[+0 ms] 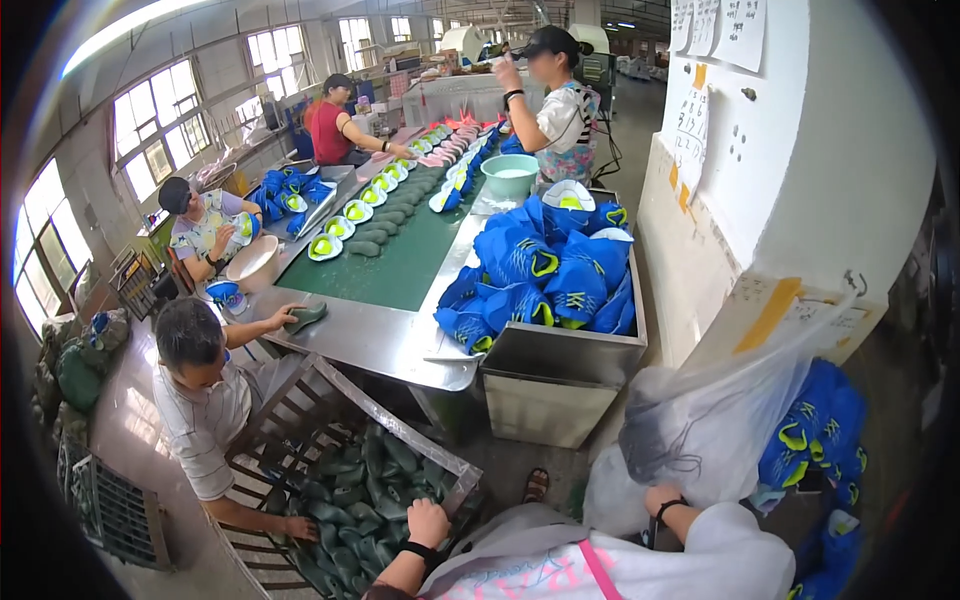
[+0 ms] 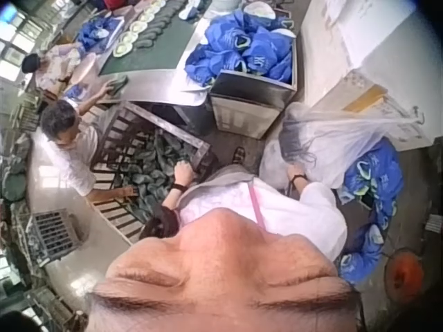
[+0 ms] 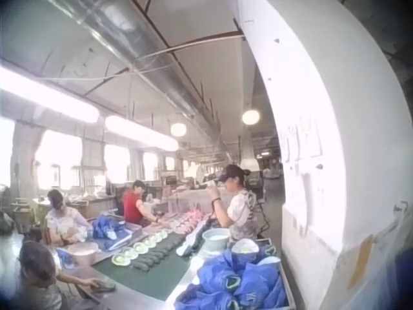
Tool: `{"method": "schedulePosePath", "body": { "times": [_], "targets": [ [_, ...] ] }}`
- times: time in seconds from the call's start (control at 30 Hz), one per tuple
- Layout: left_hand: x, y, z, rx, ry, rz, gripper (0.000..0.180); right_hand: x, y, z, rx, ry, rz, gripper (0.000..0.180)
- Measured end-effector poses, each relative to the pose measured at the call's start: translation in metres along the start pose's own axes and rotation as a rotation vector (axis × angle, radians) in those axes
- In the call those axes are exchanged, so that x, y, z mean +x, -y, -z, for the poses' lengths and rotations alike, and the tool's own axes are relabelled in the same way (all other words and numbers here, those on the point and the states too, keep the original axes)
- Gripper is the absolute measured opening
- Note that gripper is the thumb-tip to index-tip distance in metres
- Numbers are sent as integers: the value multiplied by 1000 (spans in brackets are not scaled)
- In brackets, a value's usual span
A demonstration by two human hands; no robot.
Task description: Organizing and stacking blue shoe components on a table and in a basket at a manufacturing facility.
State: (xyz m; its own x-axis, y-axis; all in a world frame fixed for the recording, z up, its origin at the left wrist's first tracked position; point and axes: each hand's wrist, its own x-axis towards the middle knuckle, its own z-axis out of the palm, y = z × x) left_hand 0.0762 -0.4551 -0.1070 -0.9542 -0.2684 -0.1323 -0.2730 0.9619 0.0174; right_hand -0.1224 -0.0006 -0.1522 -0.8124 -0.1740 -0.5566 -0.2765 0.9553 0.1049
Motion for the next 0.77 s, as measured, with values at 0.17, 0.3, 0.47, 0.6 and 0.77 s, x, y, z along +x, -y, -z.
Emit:
{"method": "schedulePosePath", "body": {
  "times": [0.17, 0.3, 0.47, 0.6, 0.77],
  "targets": [
    [3, -2, 2, 64, 15, 10, 23, -3, 4, 2, 0, -14, 18, 29],
    [4, -6, 10, 46, 95, 38, 26, -5, 1, 0, 6, -43, 46, 28],
    [5, -5, 14, 43, 79, 25, 32, -6, 0, 3, 15, -21, 36, 28],
    [1, -4, 10, 4, 83, 48, 33, -6, 3, 4, -35, -7, 34, 28],
    [0, -1, 5, -17, 77, 65, 33, -1, 5, 5, -53, 30, -3, 30]
  ]
}}
